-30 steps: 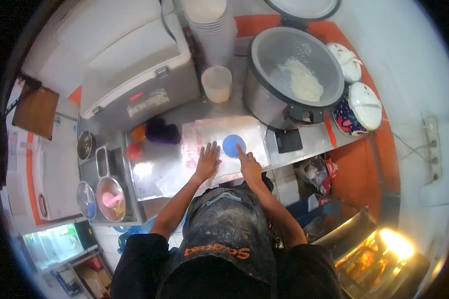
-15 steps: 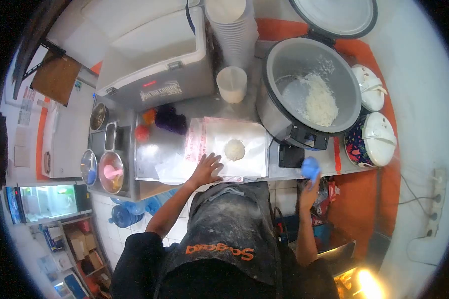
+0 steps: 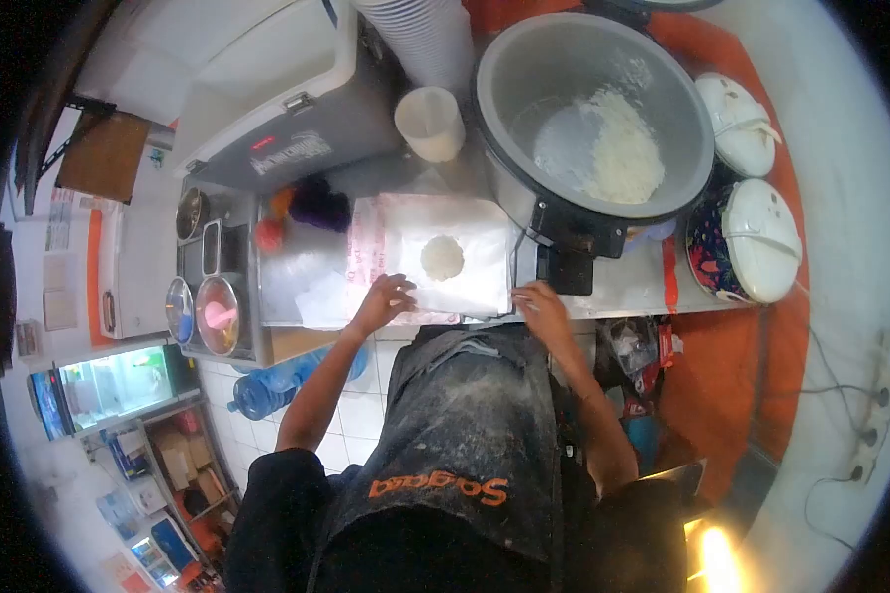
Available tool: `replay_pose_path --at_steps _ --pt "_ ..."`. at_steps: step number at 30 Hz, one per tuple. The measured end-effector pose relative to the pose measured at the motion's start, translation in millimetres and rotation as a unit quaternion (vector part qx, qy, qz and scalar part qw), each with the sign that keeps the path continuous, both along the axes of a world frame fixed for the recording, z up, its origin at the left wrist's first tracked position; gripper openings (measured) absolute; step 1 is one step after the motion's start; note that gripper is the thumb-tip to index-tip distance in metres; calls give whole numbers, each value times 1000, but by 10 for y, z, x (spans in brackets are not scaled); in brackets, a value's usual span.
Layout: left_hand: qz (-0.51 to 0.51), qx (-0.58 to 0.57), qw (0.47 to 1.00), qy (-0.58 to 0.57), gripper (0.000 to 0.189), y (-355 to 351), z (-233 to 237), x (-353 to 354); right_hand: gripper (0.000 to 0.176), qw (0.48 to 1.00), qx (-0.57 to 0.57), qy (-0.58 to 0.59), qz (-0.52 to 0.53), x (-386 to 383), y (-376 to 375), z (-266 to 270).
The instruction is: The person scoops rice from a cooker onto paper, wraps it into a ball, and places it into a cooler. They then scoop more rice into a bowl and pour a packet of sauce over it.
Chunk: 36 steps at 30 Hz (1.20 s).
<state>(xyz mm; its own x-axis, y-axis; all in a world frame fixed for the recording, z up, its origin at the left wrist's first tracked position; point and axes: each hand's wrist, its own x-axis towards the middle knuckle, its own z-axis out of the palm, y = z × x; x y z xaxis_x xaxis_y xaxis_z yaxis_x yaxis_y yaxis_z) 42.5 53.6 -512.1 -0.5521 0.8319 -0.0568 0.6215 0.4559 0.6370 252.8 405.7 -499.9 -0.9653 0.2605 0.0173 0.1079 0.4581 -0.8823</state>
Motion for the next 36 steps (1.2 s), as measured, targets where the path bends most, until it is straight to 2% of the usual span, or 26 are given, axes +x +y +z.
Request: replay_pose_path --at_steps 1,2,4,7,11,15,18,25,29,31,34,36 --pt "-8 5 1000 -10 15 3 33 6 22 998 33 11 61 -119 -136 20" --pt "-3 6 1000 -22 16 -3 8 4 22 998 32 8 55 -203 -251 34" --pt "-2 0 999 -33 17 13 14 -16 27 976 102 -22 190 -369 -342 37" --pt "1 5 999 -36 19 -9 14 -2 31 967 121 -34 220 -449 -332 -158" --pt "0 33 999 -27 18 -94 -75 -38 30 966 125 -70 213 -488 -348 -87" --pt "-10 45 998 -53 18 -149 -90 -123 24 962 146 -58 222 -528 -377 -153" --pt "-21 57 997 -37 15 -155 -34 -143 20 970 56 -141 188 -635 -336 -185" --pt "-33 71 997 -8 19 -189 -48 -150 21 971 3 -164 174 -701 -366 -104" --pt "-36 71 997 1 23 -196 -5 -162 22 962 -10 -221 162 -684 -404 -74" --pt "-24 81 996 2 26 -196 -42 -153 21 959 5 -225 170 -685 -395 -68" --pt "10 71 997 27 26 -72 80 -80 22 976 46 -175 124 -714 -453 -39" --pt "21 81 995 59 25 -57 31 -56 21 979 130 -149 52 -698 -491 -25"
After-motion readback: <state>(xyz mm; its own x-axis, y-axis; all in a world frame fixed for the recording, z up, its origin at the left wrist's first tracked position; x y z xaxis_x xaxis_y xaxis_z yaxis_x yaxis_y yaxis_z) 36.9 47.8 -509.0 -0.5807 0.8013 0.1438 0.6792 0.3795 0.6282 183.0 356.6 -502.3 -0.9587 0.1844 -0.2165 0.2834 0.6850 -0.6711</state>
